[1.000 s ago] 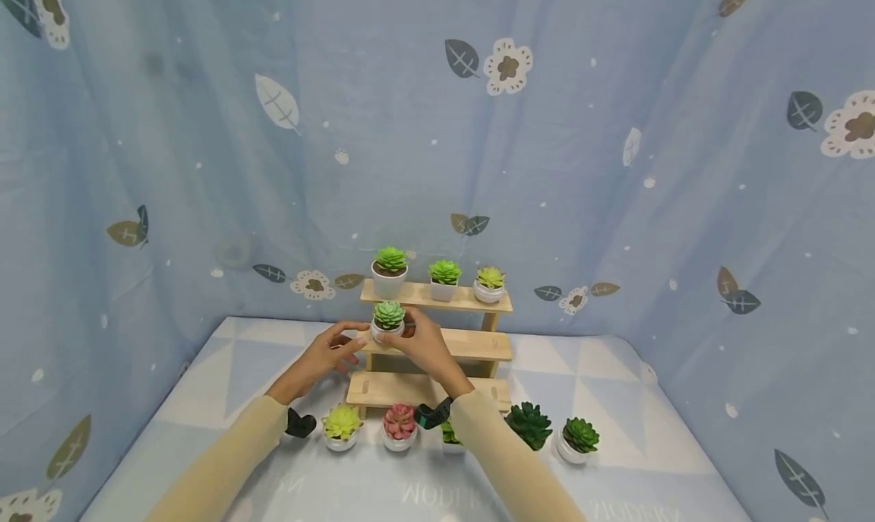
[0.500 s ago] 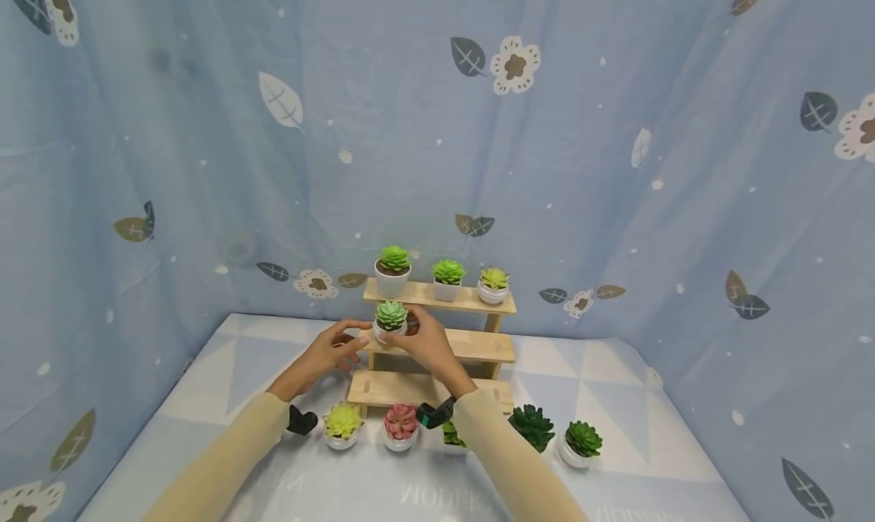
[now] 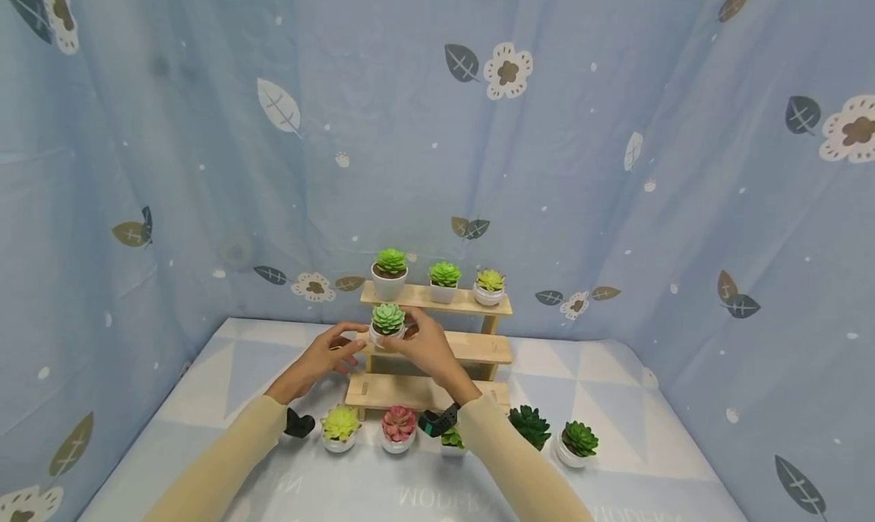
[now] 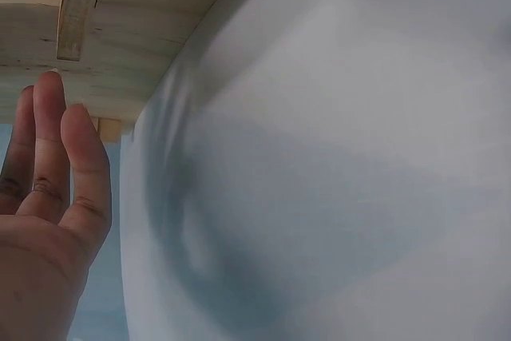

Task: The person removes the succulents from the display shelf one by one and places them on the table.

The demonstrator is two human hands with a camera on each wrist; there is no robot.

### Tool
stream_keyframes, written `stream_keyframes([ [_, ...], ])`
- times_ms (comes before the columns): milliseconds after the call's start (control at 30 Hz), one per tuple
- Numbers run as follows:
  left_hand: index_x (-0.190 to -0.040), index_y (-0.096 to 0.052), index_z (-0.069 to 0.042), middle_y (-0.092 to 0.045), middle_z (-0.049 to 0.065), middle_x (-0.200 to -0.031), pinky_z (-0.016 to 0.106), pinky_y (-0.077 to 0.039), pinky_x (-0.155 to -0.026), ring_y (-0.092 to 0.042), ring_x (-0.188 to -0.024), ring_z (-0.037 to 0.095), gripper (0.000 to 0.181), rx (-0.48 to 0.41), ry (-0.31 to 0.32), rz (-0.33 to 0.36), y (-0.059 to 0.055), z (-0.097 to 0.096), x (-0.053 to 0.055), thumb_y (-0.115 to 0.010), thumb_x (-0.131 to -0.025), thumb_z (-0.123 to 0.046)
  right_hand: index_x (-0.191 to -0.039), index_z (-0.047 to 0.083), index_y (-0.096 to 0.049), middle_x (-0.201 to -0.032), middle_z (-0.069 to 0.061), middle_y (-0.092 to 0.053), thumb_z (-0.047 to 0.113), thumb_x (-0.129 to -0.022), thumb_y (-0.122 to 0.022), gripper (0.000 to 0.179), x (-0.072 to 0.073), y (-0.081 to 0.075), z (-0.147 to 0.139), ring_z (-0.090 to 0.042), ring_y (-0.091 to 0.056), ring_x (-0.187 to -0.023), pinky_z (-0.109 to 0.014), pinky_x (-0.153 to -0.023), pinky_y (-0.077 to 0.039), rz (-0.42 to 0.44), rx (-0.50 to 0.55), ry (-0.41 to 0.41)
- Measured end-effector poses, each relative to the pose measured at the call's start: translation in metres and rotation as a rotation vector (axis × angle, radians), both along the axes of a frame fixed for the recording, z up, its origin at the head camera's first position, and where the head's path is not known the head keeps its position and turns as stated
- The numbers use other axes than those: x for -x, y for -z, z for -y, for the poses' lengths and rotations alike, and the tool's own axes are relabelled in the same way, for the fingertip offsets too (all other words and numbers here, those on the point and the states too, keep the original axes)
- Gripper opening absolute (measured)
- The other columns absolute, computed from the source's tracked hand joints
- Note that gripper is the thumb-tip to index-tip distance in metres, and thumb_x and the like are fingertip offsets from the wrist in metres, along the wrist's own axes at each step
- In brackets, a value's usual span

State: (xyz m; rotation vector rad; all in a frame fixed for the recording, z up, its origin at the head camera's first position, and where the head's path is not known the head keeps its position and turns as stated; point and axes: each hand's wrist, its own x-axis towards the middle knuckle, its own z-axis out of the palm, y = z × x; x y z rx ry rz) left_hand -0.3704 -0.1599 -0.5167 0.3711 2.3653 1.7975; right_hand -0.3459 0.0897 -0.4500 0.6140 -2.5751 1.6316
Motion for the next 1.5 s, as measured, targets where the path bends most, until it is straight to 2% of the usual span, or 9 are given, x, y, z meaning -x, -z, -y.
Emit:
stream_keyframes([
  [200,-0.145,-0.055,-0.030,-0.062,0.016,-0.123,0.050,-0.056,-0.081,-0.065,-0.101,0.038,0.054,-0.009,0.019,-0.016,-0.001,-0.003,0.001,-0.067,-0.098,-0.053,-0.145,0.029,-0.055,-0.117,0.004,-0.063,0.049,-0.087,-0.083,0.068,-0.008,-0.005,-0.004,-0.021,-0.061,-0.097,-0.038,-0.071,-0.054,-0.022,0.006,-0.006],
  [500,-0.143,-0.056,-0.030,-0.062,0.016,-0.123,0.052,-0.056,-0.081,-0.066,-0.097,0.035,0.054,0.002,0.003,-0.006,-0.001,-0.003,0.000,-0.069,-0.096,-0.054,-0.144,0.031,-0.057,-0.128,0.003,-0.060,0.049,-0.086,-0.083,0.067,-0.024,-0.009,-0.004,-0.019,-0.060,-0.102,-0.038,-0.072,-0.055,-0.009,0.009,-0.001],
  [767,-0.145,-0.054,-0.030,-0.061,0.018,-0.124,0.051,-0.055,-0.083,-0.066,-0.098,0.033,0.054,0.000,0.014,-0.005,0.000,-0.003,-0.001,-0.067,-0.098,-0.052,-0.146,0.031,-0.054,-0.125,0.005,-0.061,0.054,-0.084,-0.082,0.072,-0.038,-0.009,-0.008,-0.021,-0.061,-0.104,-0.040,-0.073,-0.055,-0.006,-0.004,-0.017],
  [1033,-0.147,-0.052,-0.027,-0.060,0.019,-0.124,0.052,-0.055,-0.083,-0.065,-0.100,0.036,0.056,0.006,0.014,-0.013,0.000,-0.001,-0.002,-0.067,-0.099,-0.052,-0.150,0.026,-0.051,-0.120,0.006,-0.061,0.054,-0.086,-0.081,0.075,-0.053,-0.005,-0.010,-0.014,-0.061,-0.102,-0.038,-0.078,-0.054,-0.013,-0.064,-0.035],
  [1300,-0.149,-0.050,-0.024,-0.060,0.018,-0.124,0.055,-0.055,-0.082,-0.065,-0.096,0.031,0.056,0.012,0.001,-0.026,0.002,-0.001,-0.005,-0.064,-0.101,-0.049,-0.150,0.025,-0.051,-0.123,0.007,-0.062,0.052,-0.087,-0.080,0.075,-0.070,-0.002,-0.011,-0.015,-0.062,-0.104,-0.037,-0.078,-0.054,-0.018,-0.085,-0.068],
  [1500,-0.152,-0.048,-0.020,-0.058,0.020,-0.125,0.061,-0.051,-0.087,-0.064,-0.101,0.039,0.052,0.004,0.005,-0.029,-0.006,-0.003,-0.012,-0.061,-0.105,-0.040,-0.149,0.025,-0.051,-0.122,0.008,-0.064,0.052,-0.087,-0.081,0.073,-0.079,0.001,-0.012,-0.013,-0.064,-0.104,-0.035,-0.077,-0.055,0.001,-0.053,-0.099],
])
